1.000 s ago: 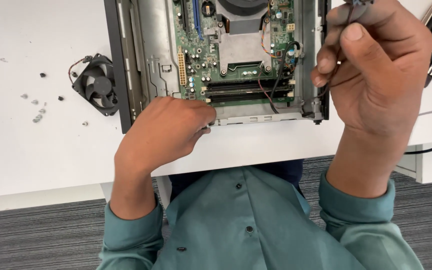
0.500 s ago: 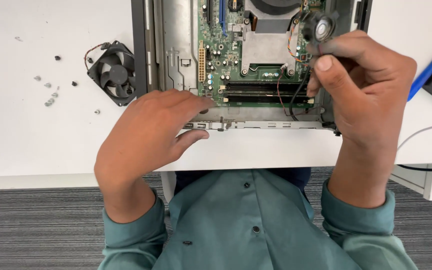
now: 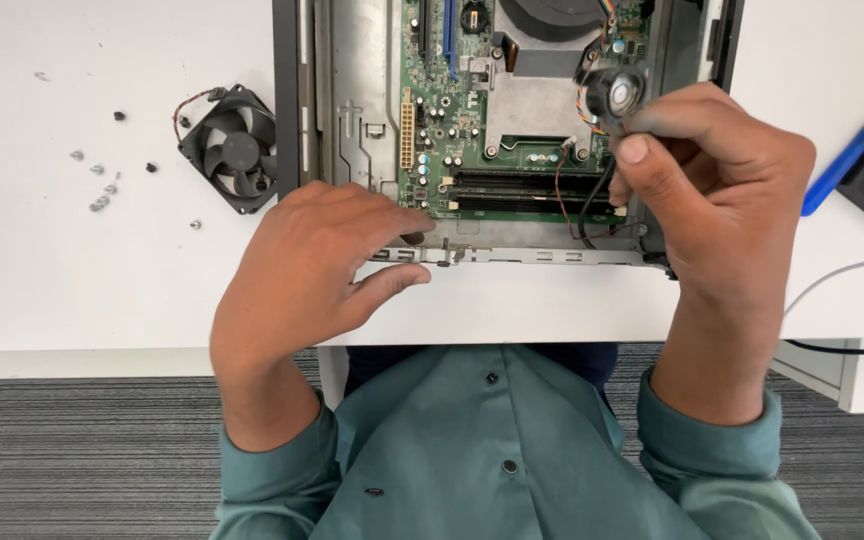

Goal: The person removes a fan from the computer case and sets it aside, then detaches a speaker from the chassis and disconnects its wire from the motherboard.

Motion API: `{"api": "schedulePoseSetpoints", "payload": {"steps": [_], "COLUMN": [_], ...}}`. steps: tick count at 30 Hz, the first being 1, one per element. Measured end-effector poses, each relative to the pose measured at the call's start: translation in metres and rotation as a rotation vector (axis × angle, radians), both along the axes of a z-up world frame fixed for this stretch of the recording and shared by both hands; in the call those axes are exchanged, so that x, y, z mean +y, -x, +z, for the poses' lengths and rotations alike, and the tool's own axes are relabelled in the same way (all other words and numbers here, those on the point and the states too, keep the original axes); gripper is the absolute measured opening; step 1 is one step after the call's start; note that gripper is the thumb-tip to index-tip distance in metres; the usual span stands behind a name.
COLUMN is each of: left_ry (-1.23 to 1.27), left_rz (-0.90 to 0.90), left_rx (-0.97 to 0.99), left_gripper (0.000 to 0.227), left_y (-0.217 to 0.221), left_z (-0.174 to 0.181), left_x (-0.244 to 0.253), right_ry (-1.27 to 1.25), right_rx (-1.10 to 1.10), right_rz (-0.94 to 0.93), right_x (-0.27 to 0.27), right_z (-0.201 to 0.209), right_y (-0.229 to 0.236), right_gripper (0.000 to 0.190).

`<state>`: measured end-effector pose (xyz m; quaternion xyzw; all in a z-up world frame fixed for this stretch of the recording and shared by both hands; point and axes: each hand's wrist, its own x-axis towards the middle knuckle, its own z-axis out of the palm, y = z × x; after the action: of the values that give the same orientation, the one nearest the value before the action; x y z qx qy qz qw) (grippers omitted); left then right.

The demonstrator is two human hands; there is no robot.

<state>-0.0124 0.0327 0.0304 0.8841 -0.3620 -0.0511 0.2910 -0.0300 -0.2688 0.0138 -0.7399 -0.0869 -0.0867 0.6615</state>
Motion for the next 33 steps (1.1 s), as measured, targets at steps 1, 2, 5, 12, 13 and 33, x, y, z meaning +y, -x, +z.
{"api": "schedulePoseSetpoints", "payload": {"steps": [1, 2, 5, 12, 13, 33], "left_ry": [0.031, 0.062, 0.243, 0.317, 0.306, 0.326], "left_rz": [0.004, 0.008, 0.175, 0.279, 0.291, 0.286], "left_rx": [-0.003, -0.006, 0.124, 0.102, 0.08, -0.067], "left_gripper": [0.035, 0.037, 0.037, 0.045, 0.047, 0.018], "left_y": [0.0, 0.0, 0.009, 0.012, 0.011, 0.006], "left_z": [0.002, 0.003, -0.004, -0.011, -0.011, -0.016], "left_x": [-0.002, -0.003, -0.013, -0.041, -0.042, -0.038], "right_ry": [0.059, 0.117, 0.333, 0.543, 0.571, 0.493], "right_rx": [0.041, 0.083, 0.049, -0.198, -0.197, -0.077], "right_rz": [-0.04, -0.079, -0.111, 0.026, 0.049, 0.047], "right_x": [0.002, 0.005, 0.02, 0.021, 0.019, 0.054], "right_z": [0.002, 0.005, 0.016, 0.005, 0.002, -0.009], "right_y": [0.0, 0.001, 0.0, 0.004, 0.004, 0.006], "right_gripper": [0.008, 0.006, 0.006, 0.014, 0.015, 0.027]}}
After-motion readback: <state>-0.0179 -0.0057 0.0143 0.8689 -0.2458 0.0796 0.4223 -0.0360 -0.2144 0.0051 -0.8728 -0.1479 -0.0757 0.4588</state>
